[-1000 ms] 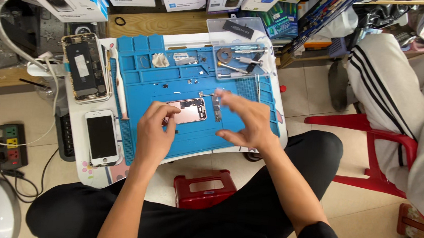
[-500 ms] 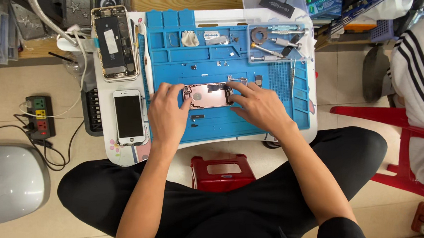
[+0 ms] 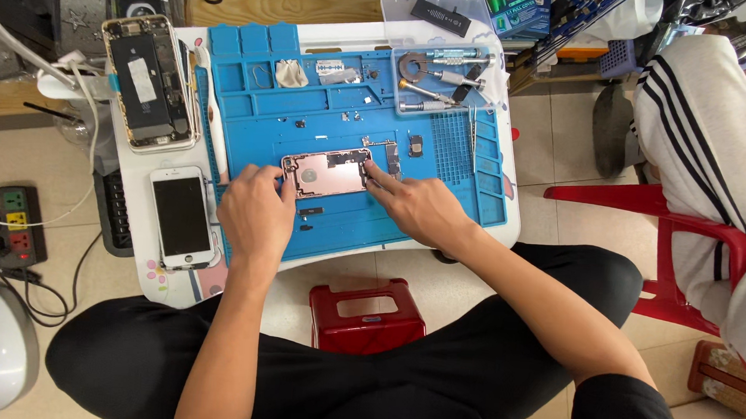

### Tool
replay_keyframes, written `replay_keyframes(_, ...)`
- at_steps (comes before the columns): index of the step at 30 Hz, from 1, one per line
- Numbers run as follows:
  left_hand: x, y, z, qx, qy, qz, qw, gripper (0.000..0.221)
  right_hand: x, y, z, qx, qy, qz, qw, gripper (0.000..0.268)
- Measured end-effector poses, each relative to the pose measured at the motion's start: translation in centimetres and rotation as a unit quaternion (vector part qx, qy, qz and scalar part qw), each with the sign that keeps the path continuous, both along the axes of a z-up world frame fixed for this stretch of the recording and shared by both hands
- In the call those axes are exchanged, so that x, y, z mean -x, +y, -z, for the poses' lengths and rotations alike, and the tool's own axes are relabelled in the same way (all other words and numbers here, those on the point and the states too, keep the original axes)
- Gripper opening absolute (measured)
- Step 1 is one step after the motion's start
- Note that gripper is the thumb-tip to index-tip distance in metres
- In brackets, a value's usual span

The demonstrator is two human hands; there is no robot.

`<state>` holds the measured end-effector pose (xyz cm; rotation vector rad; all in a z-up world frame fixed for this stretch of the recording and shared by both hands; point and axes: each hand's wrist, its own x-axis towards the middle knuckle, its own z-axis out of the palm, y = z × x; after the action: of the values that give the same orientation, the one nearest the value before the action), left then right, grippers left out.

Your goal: The person disassembles a smartphone on a blue work mat, using a screwdriver to remove screws and a metal spudger to pry open the casing and disconnect internal components. They remove the back cover and internal parts, placing them on the mat.

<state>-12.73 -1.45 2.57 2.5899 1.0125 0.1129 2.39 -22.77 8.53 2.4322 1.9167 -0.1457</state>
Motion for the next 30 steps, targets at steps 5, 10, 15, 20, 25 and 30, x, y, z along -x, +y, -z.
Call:
replay_keyframes(5, 0.2, -0.9, -2.0, 0.004, 0.002, -0.023, 1.0, 0.016, 0.2, 0.4, -1.1, 0.016, 0.02, -0.012, 1.0, 0.032)
replay_keyframes(10, -0.3, -0.8, -4.5, 0.071, -0.072, -0.021, 0.995, 0.019, 0.0, 0.3, -1.4, 0.019, 0.043, -0.015, 0.999, 0.036)
replay_keyframes(15, -1.1, -2.4, -6.3, 0.285, -0.293, 0.04, 0.912, 0.046, -0.5, -0.1, -1.4, 0.006, 0.07, -0.01, 0.997, 0.039)
replay_keyframes(20, -1.8, -4.9, -5.4, 0.262, -0.239, 0.064, 0.933, 0.063, -0.8, 0.0, -1.1, -0.036, 0.079, -0.005, 0.996, 0.037)
replay_keyframes(25, -2.3, -4.4, -3.0, 0.206, -0.259, 0.041, 0.943, 0.037, -5.7, -0.2, -3.1, -0.083, 0.12, 0.033, 0.989, 0.021)
replay_keyframes(30, -1.5, -2.3, -4.1, 0.219, -0.311, 0.022, 0.925, 0.015, -15.0, -2.4, -0.1, -0.134, -0.038, 0.217, 0.966, 0.013)
